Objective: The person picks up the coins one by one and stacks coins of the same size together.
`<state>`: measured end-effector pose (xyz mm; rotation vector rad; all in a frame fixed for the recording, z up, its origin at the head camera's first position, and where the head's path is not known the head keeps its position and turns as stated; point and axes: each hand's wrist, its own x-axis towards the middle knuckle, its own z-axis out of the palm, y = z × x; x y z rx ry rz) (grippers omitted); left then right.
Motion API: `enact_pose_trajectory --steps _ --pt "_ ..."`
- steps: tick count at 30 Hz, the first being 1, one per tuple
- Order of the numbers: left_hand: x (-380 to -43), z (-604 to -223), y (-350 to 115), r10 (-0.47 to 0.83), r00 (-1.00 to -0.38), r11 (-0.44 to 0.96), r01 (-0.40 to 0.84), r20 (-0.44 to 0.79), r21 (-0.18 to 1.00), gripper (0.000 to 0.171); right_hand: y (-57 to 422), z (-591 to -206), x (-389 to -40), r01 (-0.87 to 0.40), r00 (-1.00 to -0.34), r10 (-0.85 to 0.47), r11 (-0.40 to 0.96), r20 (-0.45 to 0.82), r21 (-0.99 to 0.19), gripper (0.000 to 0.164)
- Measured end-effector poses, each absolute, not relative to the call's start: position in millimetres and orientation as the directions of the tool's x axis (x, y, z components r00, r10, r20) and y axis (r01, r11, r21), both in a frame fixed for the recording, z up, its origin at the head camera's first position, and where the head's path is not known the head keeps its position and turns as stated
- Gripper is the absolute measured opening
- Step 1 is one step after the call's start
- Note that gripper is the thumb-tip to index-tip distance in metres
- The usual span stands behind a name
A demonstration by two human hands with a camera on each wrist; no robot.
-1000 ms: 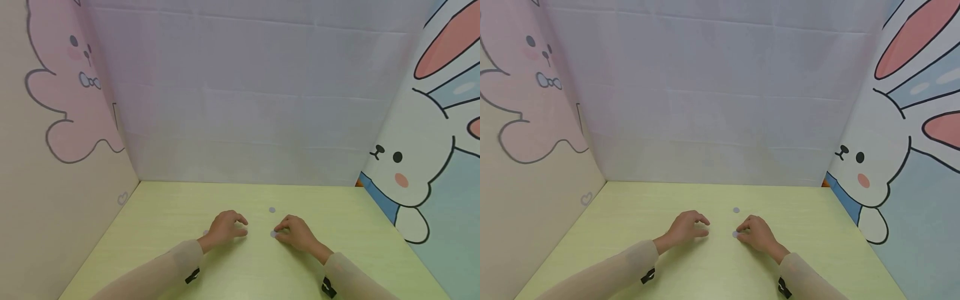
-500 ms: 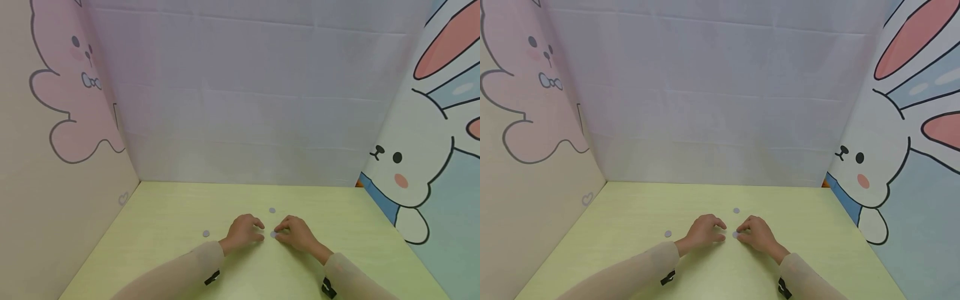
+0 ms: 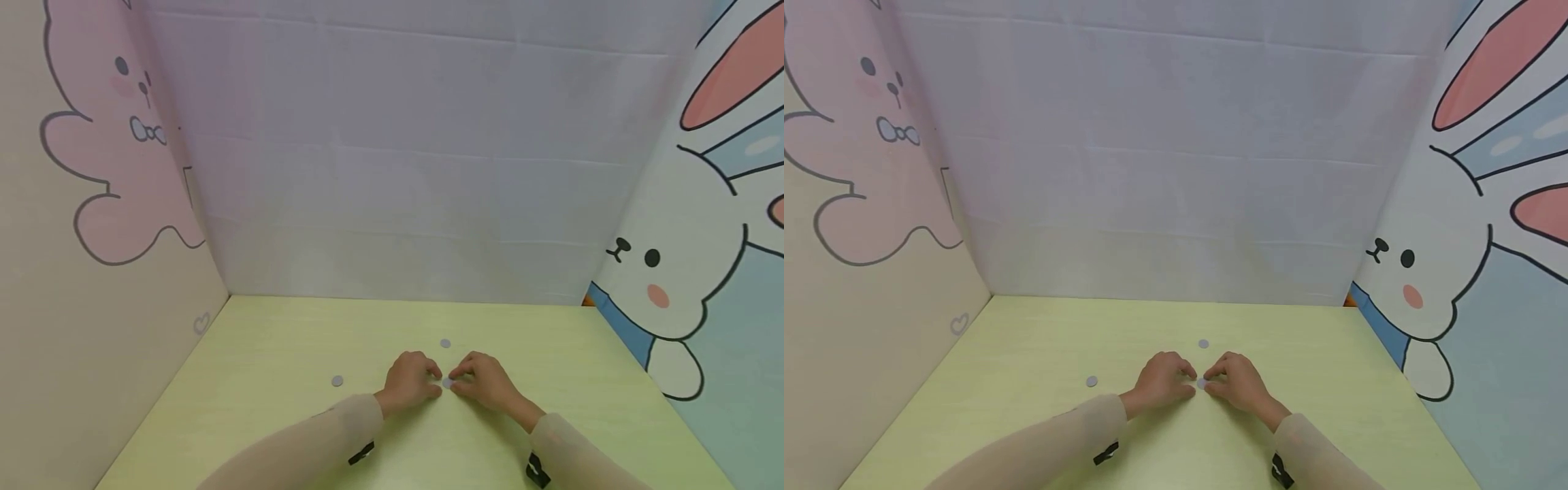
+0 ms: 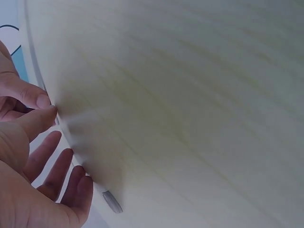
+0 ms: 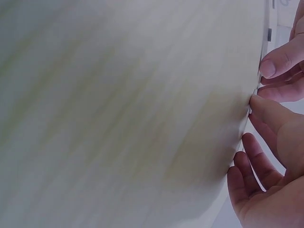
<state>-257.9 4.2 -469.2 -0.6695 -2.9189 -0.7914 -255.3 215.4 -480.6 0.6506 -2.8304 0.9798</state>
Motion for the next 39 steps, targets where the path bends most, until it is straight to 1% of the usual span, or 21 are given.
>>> enact_pose_trajectory --steps 7,15,22,39 --pt "-260 -475 8 0.379 -0.906 0.785 0.422 0.187 0.454 0.012 215 -479 -255 -0.422 -0.904 -0.375 0.701 0.206 -0.575 0.009" --pt "-259 -477 12 0.34 -0.921 0.802 0.389 0.189 0.453 0.008 213 -481 -253 -0.47 -0.881 -0.39 0.673 0.266 -0.571 0.008" --pt "-257 -483 14 0.32 -0.924 0.795 0.383 0.211 0.471 0.009 214 -483 -253 -0.432 -0.9 -0.379 0.701 0.216 -0.568 0.008" --pt "-257 -484 15 0.313 -0.924 0.794 0.381 0.218 0.474 0.01 215 -482 -251 -0.428 -0.901 -0.379 0.699 0.21 -0.573 0.008"
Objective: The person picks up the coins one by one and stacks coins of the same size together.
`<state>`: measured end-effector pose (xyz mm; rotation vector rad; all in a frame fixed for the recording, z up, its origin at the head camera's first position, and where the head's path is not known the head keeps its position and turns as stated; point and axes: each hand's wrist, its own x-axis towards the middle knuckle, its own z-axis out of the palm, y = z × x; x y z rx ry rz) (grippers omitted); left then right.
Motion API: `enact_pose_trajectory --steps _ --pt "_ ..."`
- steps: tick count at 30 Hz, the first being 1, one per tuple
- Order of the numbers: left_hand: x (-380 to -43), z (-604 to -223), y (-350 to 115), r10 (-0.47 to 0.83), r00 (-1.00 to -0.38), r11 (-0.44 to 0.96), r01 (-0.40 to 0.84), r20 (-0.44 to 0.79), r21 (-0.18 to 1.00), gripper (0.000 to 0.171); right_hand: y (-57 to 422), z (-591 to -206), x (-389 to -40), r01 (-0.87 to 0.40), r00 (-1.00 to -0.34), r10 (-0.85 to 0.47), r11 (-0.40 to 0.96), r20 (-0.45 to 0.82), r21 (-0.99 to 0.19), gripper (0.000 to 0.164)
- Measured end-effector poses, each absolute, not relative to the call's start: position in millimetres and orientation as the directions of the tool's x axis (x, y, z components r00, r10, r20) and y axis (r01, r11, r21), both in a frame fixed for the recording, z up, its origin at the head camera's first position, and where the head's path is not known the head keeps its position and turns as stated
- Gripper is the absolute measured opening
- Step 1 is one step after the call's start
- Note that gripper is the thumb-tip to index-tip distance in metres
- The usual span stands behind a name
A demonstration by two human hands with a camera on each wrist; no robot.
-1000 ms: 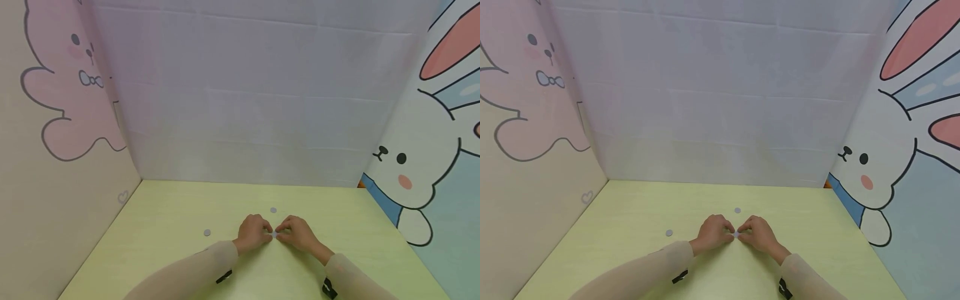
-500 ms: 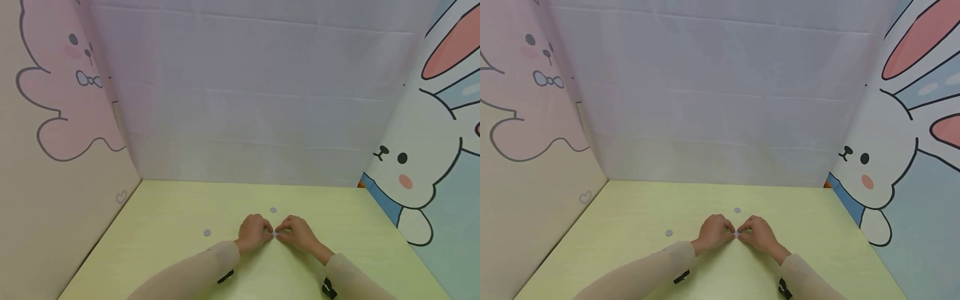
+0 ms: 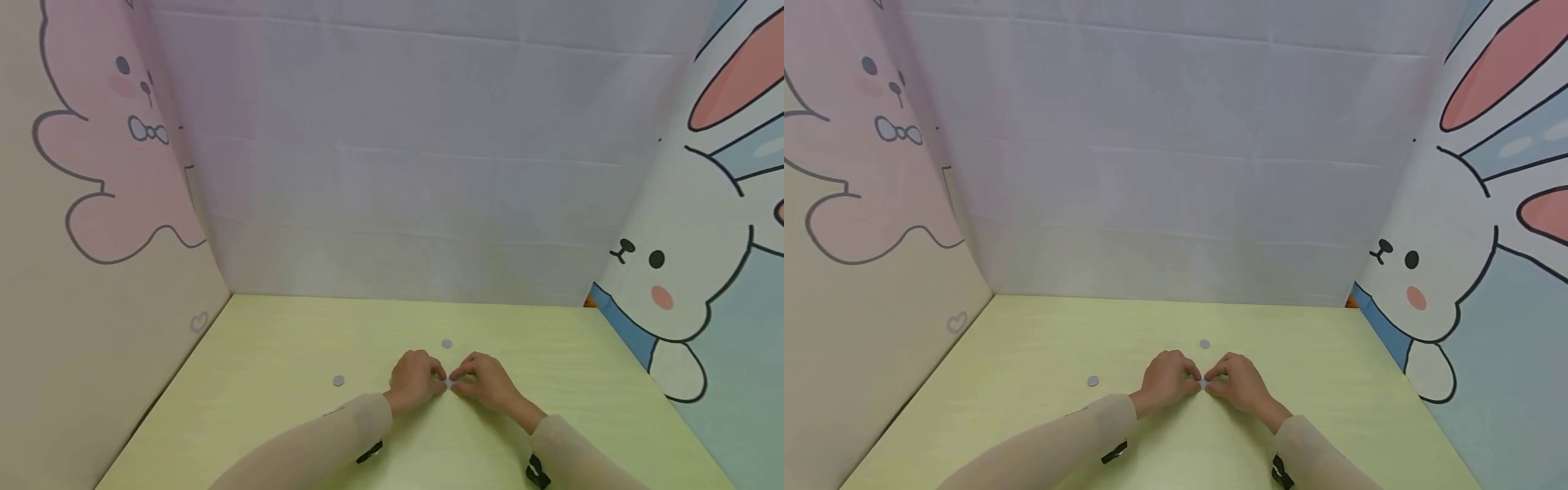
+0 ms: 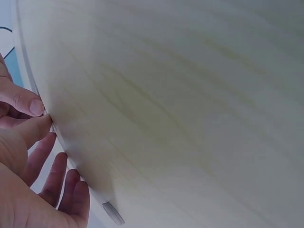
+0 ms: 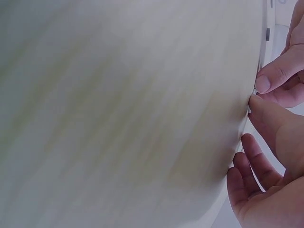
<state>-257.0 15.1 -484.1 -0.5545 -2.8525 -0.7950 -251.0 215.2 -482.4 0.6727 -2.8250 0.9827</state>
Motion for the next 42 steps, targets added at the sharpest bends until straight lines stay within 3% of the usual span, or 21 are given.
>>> enact_pose_trajectory --steps 18,28,42 --pt "-265 -477 17 0.309 -0.933 0.806 0.361 0.186 0.469 0.01 228 -473 -263 -0.446 -0.884 -0.429 0.653 0.186 -0.613 0.015" --pt "-261 -476 17 0.304 -0.94 0.801 0.342 0.158 0.491 0.01 242 -478 -283 -0.366 -0.93 -0.31 0.71 0.2 -0.602 0.021" --pt "-263 -483 15 0.324 -0.93 0.782 0.366 0.171 0.504 0.01 239 -484 -316 -0.377 -0.925 -0.321 0.704 0.204 -0.602 0.035"
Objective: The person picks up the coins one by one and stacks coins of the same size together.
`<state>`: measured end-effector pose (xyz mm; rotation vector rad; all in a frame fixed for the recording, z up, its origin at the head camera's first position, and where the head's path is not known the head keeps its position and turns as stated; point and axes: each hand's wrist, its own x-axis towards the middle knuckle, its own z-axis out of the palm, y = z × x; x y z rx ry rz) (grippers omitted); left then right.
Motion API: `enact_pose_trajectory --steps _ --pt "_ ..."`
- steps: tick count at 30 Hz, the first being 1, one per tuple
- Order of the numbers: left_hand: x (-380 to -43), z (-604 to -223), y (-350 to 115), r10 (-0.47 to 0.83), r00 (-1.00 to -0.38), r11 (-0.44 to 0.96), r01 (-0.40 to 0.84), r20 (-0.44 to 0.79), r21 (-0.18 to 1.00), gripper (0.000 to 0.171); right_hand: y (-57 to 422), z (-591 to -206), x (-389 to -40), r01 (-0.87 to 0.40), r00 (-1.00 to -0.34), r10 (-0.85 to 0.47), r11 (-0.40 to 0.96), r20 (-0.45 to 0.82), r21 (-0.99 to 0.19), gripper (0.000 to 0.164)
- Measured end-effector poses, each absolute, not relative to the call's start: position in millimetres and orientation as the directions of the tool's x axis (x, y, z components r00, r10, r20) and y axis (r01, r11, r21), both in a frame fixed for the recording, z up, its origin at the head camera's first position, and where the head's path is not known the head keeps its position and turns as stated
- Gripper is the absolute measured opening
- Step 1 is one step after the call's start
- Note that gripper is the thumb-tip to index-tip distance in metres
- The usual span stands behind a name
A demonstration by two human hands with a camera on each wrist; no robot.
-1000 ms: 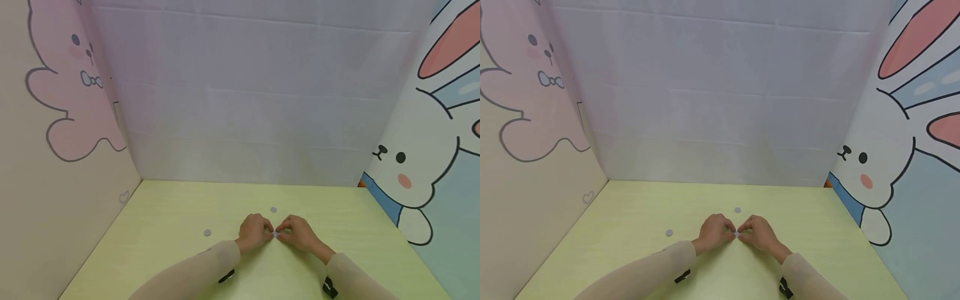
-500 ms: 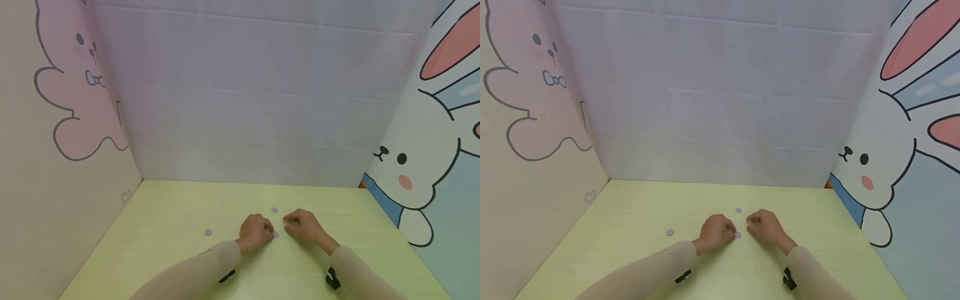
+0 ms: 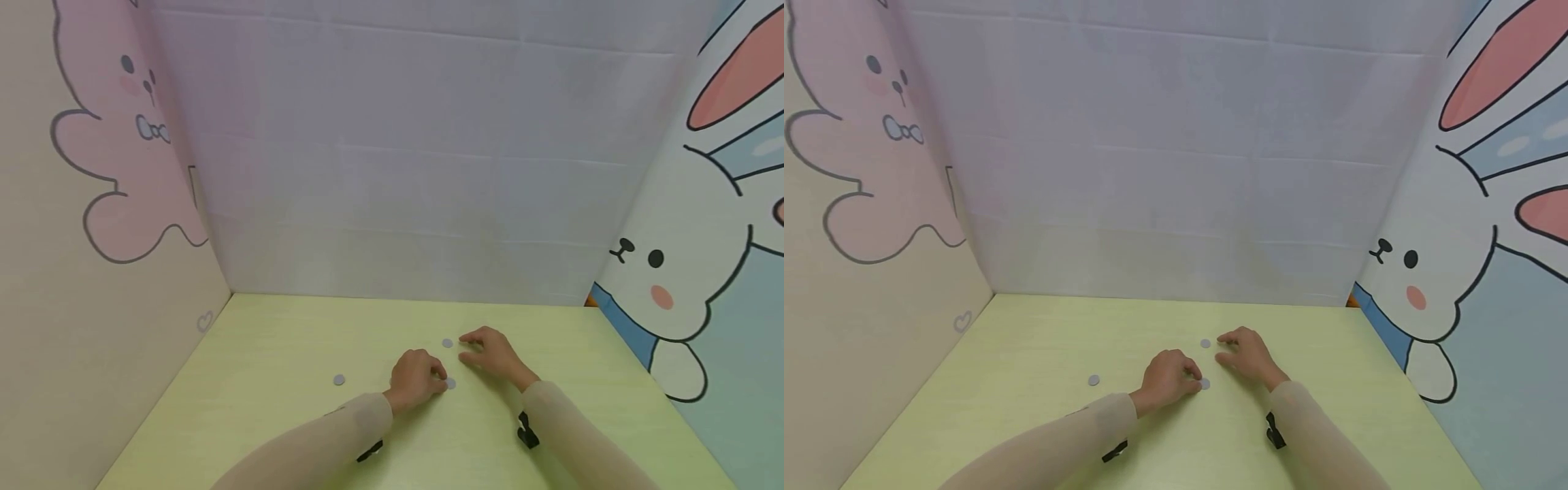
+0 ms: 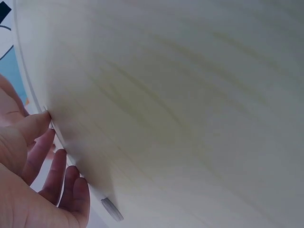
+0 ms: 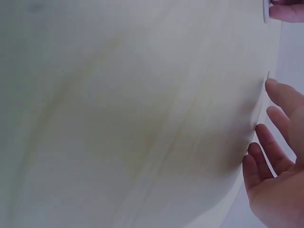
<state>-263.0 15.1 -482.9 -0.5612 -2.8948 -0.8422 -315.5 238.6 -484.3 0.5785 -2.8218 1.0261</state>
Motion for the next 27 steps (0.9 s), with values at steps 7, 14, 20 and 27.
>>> enact_pose_trajectory --steps 7,14,20,27 --pt "-264 -484 14 0.328 -0.927 0.78 0.375 0.184 0.501 0.011 233 -485 -325 -0.389 -0.92 -0.339 0.721 0.197 -0.573 0.036" --pt "-264 -480 13 0.335 -0.927 0.773 0.373 0.17 0.512 0.011 228 -486 -331 -0.365 -0.929 -0.324 0.725 0.179 -0.584 0.033" --pt "-263 -480 13 0.338 -0.925 0.765 0.376 0.172 0.523 0.012 224 -489 -336 -0.363 -0.93 -0.318 0.727 0.182 -0.583 0.029" --pt "-263 -481 12 0.336 -0.925 0.762 0.378 0.178 0.525 0.012 220 -491 -338 -0.347 -0.937 -0.3 0.741 0.178 -0.575 0.025"
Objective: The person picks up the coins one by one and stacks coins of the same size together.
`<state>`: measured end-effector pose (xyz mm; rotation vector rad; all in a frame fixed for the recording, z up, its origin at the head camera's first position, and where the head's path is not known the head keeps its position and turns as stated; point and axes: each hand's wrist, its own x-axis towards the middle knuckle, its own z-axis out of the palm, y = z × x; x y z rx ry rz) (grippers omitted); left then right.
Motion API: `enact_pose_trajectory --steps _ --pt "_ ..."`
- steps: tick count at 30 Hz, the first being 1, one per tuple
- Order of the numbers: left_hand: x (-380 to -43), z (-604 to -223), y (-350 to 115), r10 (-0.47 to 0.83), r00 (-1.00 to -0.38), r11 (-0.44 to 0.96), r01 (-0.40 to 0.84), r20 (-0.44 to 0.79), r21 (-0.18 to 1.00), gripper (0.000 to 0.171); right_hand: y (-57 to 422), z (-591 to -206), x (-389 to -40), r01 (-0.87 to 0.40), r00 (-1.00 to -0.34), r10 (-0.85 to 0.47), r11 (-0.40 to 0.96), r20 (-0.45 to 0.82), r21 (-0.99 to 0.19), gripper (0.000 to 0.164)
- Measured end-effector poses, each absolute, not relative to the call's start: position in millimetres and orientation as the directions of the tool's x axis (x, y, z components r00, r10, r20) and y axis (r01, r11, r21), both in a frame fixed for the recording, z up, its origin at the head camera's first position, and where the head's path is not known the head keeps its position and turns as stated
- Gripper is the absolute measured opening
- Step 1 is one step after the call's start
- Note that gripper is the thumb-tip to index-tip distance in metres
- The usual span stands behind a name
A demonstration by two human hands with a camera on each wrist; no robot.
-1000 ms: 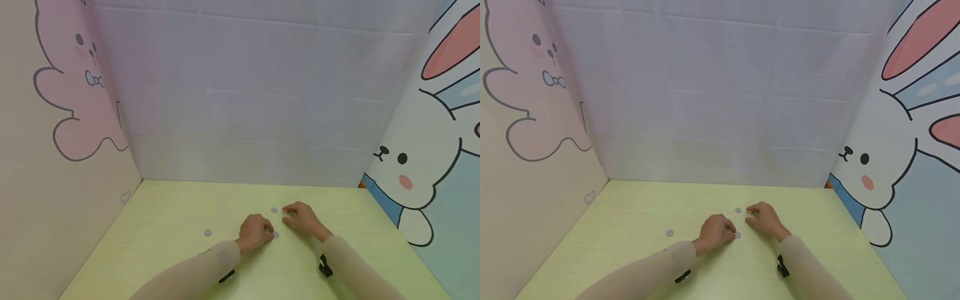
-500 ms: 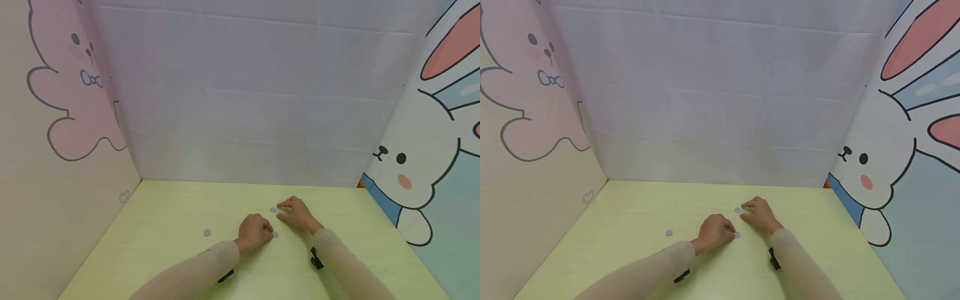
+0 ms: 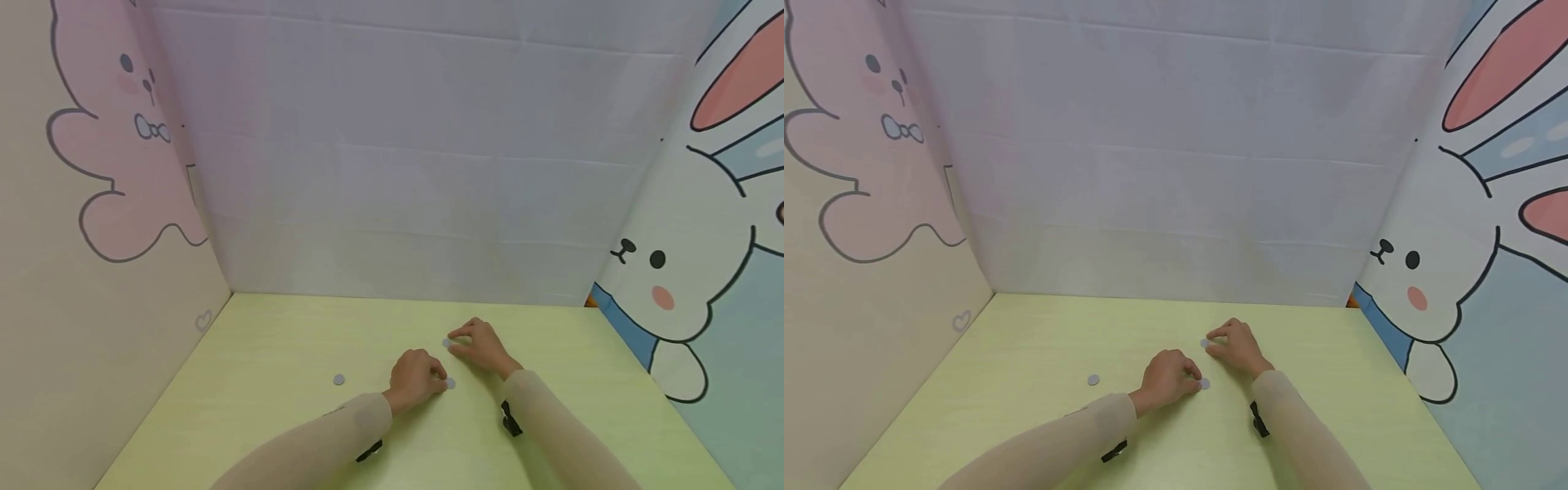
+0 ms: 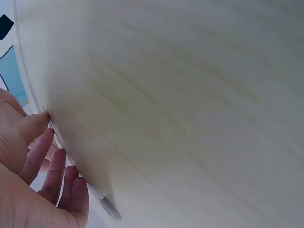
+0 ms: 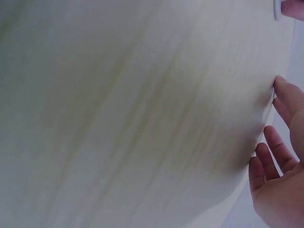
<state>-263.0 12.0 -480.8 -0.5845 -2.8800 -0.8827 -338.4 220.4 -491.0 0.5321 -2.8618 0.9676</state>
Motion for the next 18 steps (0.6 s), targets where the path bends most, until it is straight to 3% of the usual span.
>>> enact_pose_trajectory --steps 18 --pt "-269 -470 11 0.361 -0.917 0.777 0.396 0.17 0.489 0.012 214 -479 -340 -0.35 -0.937 -0.292 0.767 0.192 -0.538 0.018"
